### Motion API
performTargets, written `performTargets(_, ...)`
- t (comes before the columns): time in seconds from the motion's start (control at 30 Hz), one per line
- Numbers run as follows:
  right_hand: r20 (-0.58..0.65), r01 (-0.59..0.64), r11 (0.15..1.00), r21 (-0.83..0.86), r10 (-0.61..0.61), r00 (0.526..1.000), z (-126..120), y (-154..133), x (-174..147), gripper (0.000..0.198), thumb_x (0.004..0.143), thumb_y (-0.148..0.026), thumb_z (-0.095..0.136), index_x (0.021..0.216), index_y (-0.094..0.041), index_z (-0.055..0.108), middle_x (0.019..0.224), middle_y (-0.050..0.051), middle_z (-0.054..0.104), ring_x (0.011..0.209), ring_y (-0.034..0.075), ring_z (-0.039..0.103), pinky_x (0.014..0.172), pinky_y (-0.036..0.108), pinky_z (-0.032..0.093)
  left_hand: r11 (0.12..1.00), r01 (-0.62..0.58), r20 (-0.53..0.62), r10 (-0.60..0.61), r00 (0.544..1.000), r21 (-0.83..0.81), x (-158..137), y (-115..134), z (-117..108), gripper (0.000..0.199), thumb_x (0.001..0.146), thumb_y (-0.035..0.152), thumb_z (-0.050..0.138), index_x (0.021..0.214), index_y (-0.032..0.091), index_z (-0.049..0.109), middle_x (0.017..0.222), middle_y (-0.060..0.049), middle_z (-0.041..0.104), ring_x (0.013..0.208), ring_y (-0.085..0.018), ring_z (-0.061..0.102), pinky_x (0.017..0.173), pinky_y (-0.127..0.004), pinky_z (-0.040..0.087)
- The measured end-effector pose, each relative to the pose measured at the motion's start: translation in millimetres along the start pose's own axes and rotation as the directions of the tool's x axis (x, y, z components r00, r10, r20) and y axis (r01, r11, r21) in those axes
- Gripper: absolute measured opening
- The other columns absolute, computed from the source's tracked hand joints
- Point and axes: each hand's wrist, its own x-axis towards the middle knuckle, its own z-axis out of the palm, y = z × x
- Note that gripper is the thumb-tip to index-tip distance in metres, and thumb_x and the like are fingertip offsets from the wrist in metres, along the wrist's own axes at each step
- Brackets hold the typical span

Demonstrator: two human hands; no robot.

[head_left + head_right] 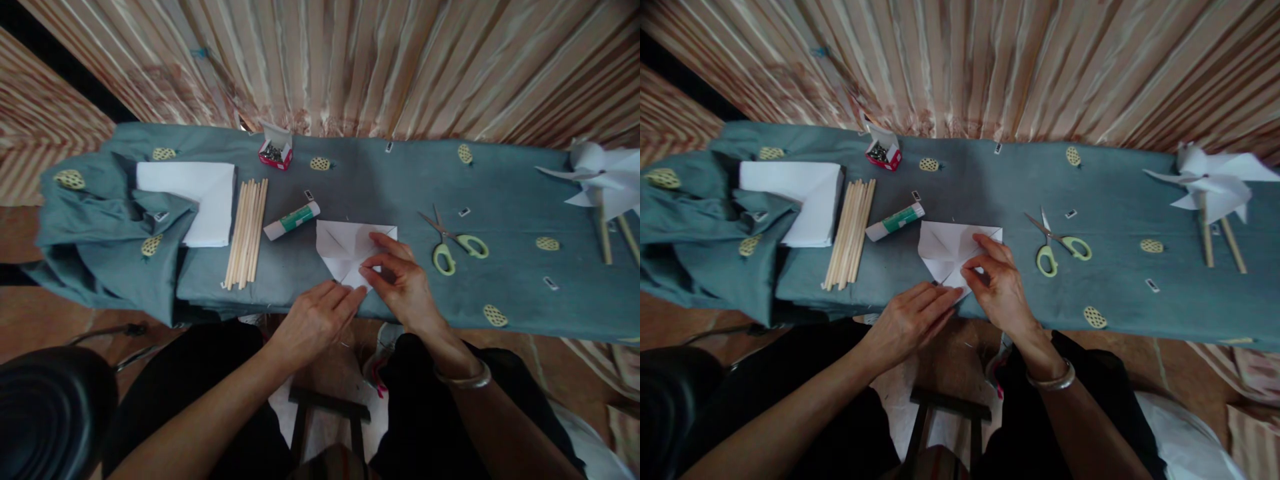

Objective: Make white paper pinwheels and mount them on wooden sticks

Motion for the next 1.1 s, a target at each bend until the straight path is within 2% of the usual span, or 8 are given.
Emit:
performTargets(0.13, 0.0, 0.013, 0.999, -0.037, -0.013, 1.0, 1.1, -0.5, 0.0, 0.004, 0.083, -0.022, 0.064, 0.08, -0.023, 0.067, 0.132, 0.008, 0.059, 0.123, 0.027, 0.051, 0.102, 0.049, 0.043, 1.0, -0.018, 0.055, 0.018, 0.998, -0.007, -1.3, -0.9, -0.5, 0.026, 0.095, 0.015, 0.046, 0.119, 0.011, 0.053, 0.099, -0.008, 0.066, 0.089, -0.018, 0.06, 0.077, -0.033, 0.057)
performTargets(0.47, -0.01, -0.023, 0.998, -0.05, 0.022, 1.0, 4.1, -0.7, -0.8, 0.004, 0.083, -0.025, 0.063, 0.081, -0.023, 0.067, 0.136, 0.007, 0.055, 0.126, 0.028, 0.048, 0.105, 0.05, 0.04, 1.0, -0.006, 0.059, 0.007, 0.998, -0.014, 2.0, 0.5, -2.5, 0.021, 0.092, 0.013, 0.051, 0.111, 0.008, 0.058, 0.097, -0.007, 0.066, 0.085, -0.019, 0.059, 0.075, -0.032, 0.057)
performTargets(0.7, -0.005, -0.042, 0.998, -0.037, 0.042, 0.999, 4.0, -0.7, -0.6, 0.007, 0.083, -0.029, 0.064, 0.082, -0.024, 0.067, 0.138, 0.006, 0.055, 0.127, 0.029, 0.048, 0.107, 0.052, 0.039, 1.0, -0.017, 0.046, 0.017, 0.999, 0.01, 1.5, 0.5, -1.8, 0.022, 0.094, 0.014, 0.049, 0.113, 0.009, 0.057, 0.099, -0.008, 0.066, 0.086, -0.017, 0.059, 0.076, -0.031, 0.057)
performTargets(1.1, -0.026, -0.053, 0.999, -0.007, 0.052, 0.998, 4.6, -4.2, 1.6, 0.005, 0.083, -0.023, 0.063, 0.078, -0.023, 0.066, 0.135, 0.006, 0.057, 0.127, 0.029, 0.048, 0.107, 0.052, 0.039, 1.0, -0.012, 0.061, 0.012, 0.998, 0.007, 1.2, 0.9, -1.4, 0.022, 0.093, 0.014, 0.049, 0.113, 0.009, 0.057, 0.098, -0.008, 0.066, 0.088, -0.018, 0.059, 0.077, -0.032, 0.056)
